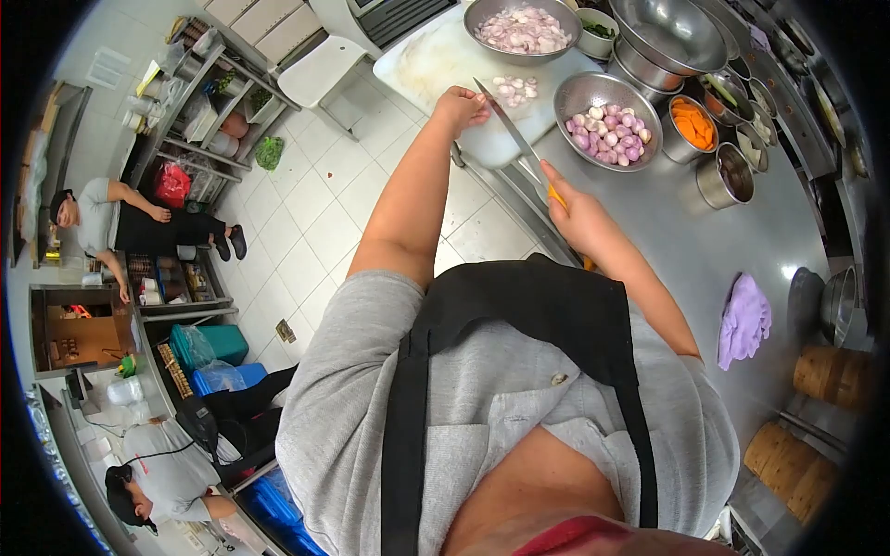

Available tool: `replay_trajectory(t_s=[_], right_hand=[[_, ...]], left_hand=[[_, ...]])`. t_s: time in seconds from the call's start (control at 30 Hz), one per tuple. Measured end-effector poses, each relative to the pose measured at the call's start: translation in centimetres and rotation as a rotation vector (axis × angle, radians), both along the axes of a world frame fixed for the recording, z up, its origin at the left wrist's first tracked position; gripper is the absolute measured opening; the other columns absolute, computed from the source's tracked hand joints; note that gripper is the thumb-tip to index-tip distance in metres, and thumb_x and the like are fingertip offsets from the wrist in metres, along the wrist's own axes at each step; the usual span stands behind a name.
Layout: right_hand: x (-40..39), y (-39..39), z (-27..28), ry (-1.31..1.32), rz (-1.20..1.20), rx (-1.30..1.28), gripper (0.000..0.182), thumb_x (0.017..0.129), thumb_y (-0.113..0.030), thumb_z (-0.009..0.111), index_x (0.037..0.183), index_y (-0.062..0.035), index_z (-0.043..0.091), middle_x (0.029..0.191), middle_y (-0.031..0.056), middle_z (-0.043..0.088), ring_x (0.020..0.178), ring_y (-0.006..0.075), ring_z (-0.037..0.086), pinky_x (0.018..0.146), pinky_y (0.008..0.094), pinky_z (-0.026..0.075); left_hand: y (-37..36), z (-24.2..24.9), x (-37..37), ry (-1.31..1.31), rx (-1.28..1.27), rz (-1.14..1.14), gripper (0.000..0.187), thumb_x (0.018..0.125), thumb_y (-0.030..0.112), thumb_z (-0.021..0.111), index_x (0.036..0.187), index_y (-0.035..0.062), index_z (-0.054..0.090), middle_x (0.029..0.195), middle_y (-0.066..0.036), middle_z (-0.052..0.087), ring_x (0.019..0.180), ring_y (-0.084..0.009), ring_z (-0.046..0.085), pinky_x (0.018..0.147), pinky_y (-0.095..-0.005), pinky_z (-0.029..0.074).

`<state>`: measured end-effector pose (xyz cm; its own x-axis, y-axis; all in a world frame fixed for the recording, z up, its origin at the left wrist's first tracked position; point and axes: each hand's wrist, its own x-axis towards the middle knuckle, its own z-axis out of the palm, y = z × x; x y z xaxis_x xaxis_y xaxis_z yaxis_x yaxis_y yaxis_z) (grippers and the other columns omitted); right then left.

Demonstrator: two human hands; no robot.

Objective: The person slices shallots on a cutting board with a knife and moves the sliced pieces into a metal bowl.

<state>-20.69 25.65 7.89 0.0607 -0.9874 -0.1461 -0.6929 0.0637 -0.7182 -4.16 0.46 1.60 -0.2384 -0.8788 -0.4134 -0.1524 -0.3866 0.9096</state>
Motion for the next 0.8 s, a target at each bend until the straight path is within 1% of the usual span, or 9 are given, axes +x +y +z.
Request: replay_trajectory(t_s=[0.13,0.2,0.33,0.4,0.43,0.5,0.63,0.73,0.8], right_hand=[[0.3,-1.3,-1.3,0.026,-0.022,-0.030,0.054,0.090,-0.016,0.046,0.142,-0.0215,0.030,0.074,0.0258,0.057,0.068,0.0381,0.058,0.068,0.0394,0.046],[0.5,-2.5,-1.4,0.064,-0.008,-0.020,0.057,0.089,-0.018,0.046,0.142,-0.0191,0.028,0.082,0.0285,0.060,0.075,0.0399,0.061,0.070,0.0450,0.047],[0.9,-5.9,-3.6,0.019,-0.012,-0.041,0.057,0.088,-0.019,0.047,0.142,-0.0193,0.028,0.085,0.0285,0.061,0.079,0.0400,0.061,0.072,0.0450,0.047],[1.3,-6.5,-3.0,0.098,-0.016,-0.045,0.054,0.091,-0.017,0.044,0.142,-0.0226,0.030,0.074,0.0233,0.059,0.061,0.0306,0.058,0.064,0.0380,0.047],[1.2,-6.4,-2.5,0.097,-0.016,-0.046,0.054,0.091,-0.017,0.044,0.142,-0.0226,0.030,0.074,0.0233,0.059,0.061,0.0306,0.058,0.064,0.0380,0.047],[1.1,-5.9,-1.1,0.065,-0.007,0.093,0.056,0.089,-0.019,0.047,0.142,-0.0200,0.029,0.087,0.0276,0.061,0.080,0.0398,0.061,0.074,0.0438,0.047],[0.6,-2.4,-0.6,0.026,-0.019,0.099,0.056,0.089,-0.019,0.046,0.142,-0.0203,0.029,0.087,0.0272,0.061,0.078,0.0395,0.061,0.074,0.0430,0.047],[0.3,-0.8,-0.3,-0.010,-0.023,0.024,0.056,0.090,-0.019,0.046,0.143,-0.0205,0.028,0.086,0.0273,0.061,0.077,0.0392,0.060,0.074,0.0422,0.047],[0.1,-0.5,-0.5,-0.063,-0.028,-0.045,0.053,0.091,-0.017,0.047,0.142,-0.0219,0.031,0.066,0.0183,0.053,0.057,0.0243,0.052,0.062,0.0338,0.045]], left_hand=[[-0.1,-0.2,0.1,0.008,0.005,-0.004,0.025,0.087,0.013,0.063,0.102,0.0029,0.047,0.088,-0.009,0.064,0.076,-0.0172,0.065,0.068,-0.0295,0.056],[-0.1,-0.3,0.2,0.018,-0.008,-0.007,0.025,0.087,0.013,0.063,0.102,0.0026,0.047,0.089,-0.009,0.064,0.075,-0.0179,0.065,0.067,-0.0298,0.056],[-0.4,-0.9,-0.1,0.024,-0.026,-0.002,0.024,0.086,0.012,0.063,0.101,0.0025,0.046,0.089,-0.009,0.064,0.075,-0.0190,0.065,0.067,-0.0303,0.056],[-0.3,-0.6,-0.1,0.010,-0.020,0.010,0.024,0.086,0.011,0.063,0.100,0.0025,0.046,0.089,-0.010,0.063,0.075,-0.0199,0.065,0.068,-0.0309,0.056],[-0.3,-0.7,0.0,0.009,-0.020,0.010,0.024,0.086,0.011,0.063,0.100,0.0025,0.046,0.089,-0.010,0.063,0.075,-0.0199,0.065,0.068,-0.0309,0.056],[-0.5,-0.7,-0.1,0.043,-0.007,0.026,0.024,0.086,0.009,0.063,0.101,0.0027,0.046,0.089,-0.010,0.063,0.077,-0.0202,0.064,0.069,-0.0316,0.056],[-0.2,-0.5,0.0,0.039,0.000,0.025,0.023,0.086,0.008,0.062,0.101,0.0020,0.045,0.090,-0.011,0.063,0.078,-0.0206,0.064,0.070,-0.0320,0.056],[-0.2,-0.2,0.1,0.036,-0.010,0.020,0.023,0.086,0.006,0.061,0.102,0.0012,0.045,0.091,-0.011,0.063,0.077,-0.0206,0.065,0.070,-0.0326,0.056],[-0.4,-0.6,0.1,0.038,-0.019,0.008,0.022,0.087,0.006,0.060,0.103,0.0004,0.045,0.091,-0.011,0.062,0.077,-0.0201,0.065,0.068,-0.0319,0.056]])
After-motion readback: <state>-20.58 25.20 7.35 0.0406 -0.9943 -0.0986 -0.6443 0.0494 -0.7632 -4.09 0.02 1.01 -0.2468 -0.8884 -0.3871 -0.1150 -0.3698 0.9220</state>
